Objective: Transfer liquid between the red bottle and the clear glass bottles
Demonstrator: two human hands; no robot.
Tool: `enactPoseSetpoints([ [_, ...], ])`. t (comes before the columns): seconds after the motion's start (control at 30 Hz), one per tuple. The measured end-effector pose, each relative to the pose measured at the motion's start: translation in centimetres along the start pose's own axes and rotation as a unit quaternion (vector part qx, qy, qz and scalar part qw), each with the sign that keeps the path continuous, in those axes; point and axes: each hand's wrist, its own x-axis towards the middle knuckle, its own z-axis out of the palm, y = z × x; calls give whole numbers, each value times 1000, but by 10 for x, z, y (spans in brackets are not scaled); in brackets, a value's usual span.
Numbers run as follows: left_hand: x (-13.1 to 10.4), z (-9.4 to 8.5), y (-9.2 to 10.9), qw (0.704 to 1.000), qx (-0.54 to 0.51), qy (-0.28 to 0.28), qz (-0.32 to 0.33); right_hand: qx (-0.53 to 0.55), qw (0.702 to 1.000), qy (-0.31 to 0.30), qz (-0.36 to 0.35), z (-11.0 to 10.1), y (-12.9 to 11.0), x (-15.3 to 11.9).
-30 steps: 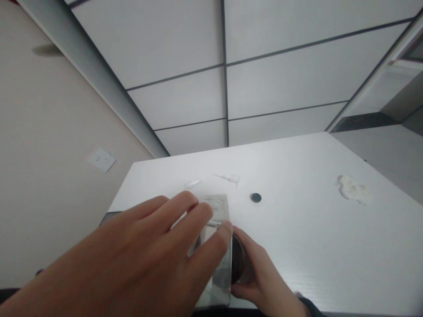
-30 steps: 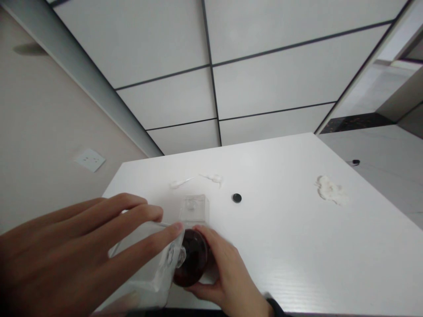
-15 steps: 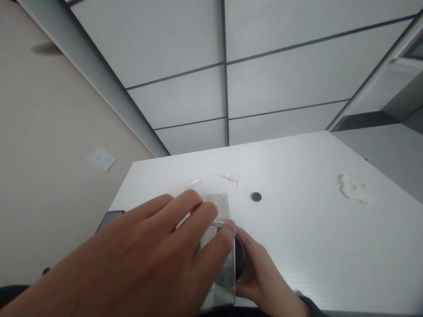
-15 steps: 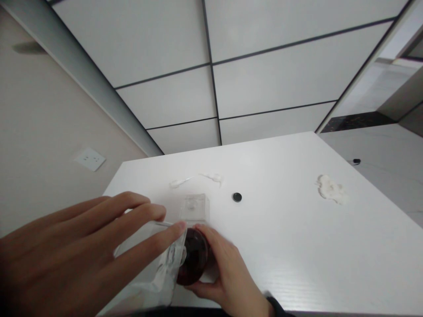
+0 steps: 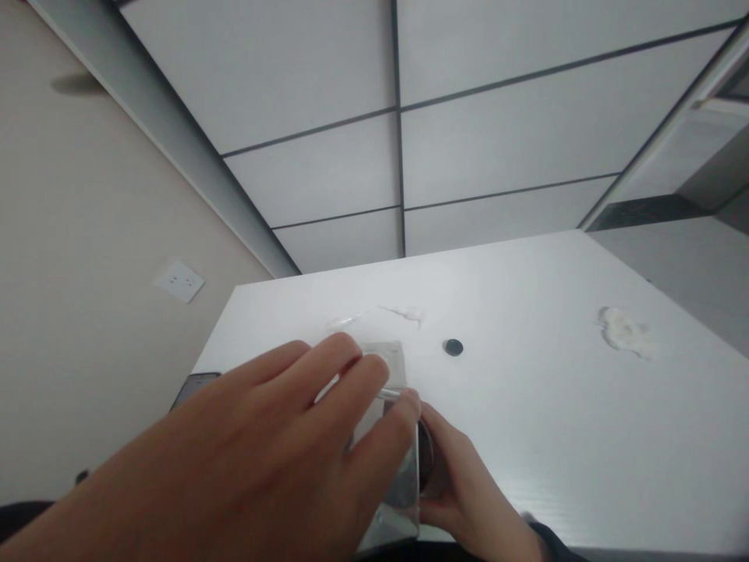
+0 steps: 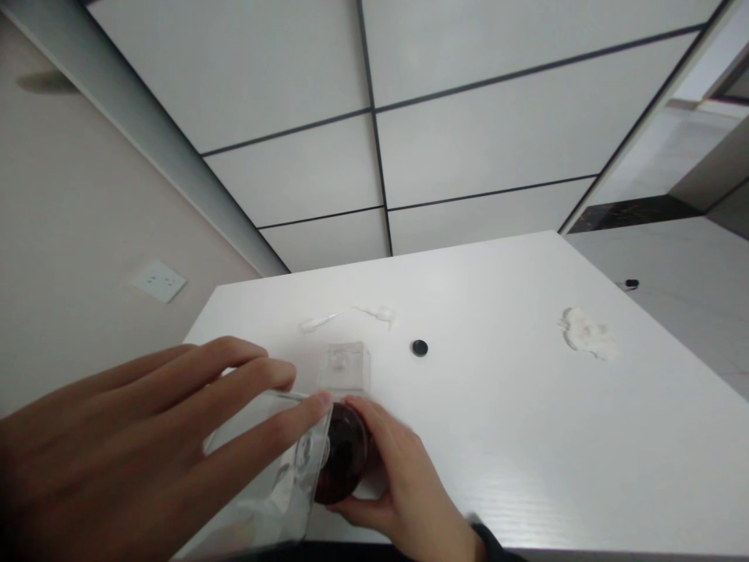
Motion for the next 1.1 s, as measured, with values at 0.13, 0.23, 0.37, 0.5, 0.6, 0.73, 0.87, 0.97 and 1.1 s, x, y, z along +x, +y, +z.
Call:
enactPoseSetpoints([
  [0.13,2,-1,2,999,5,-28,-19,-14,1000,1,1,-1,-2,1],
  [0.23,-3,-3,2,998,8,-53,-29,-37,999,-2,-6,-3,-1,1],
  [0.37,-18,-6,-3,993,31,-102,-43,-47,999,-1,-20,-4,0,1],
  [0.5,-35,-3,-8,992,32,-107,-62,-60,998,5,-30,-3,1,-1],
  [0.6,-40,0,-11,991,33,-110,-71,-65,998,5,-23,-2,6,-3],
  [0.73,-38,4,-12,995,18,-81,-64,-61,998,2,-20,-2,10,-4],
  [0.87,-41,10,-15,993,-22,-75,-86,-58,998,-8,0,-2,8,-1],
  [0.97,-48,14,-16,989,-26,-81,-123,-65,998,-6,-4,-2,8,-2],
  [1.1,-53,15,-17,986,-54,-81,-133,-74,997,-1,-8,-1,9,-2],
])
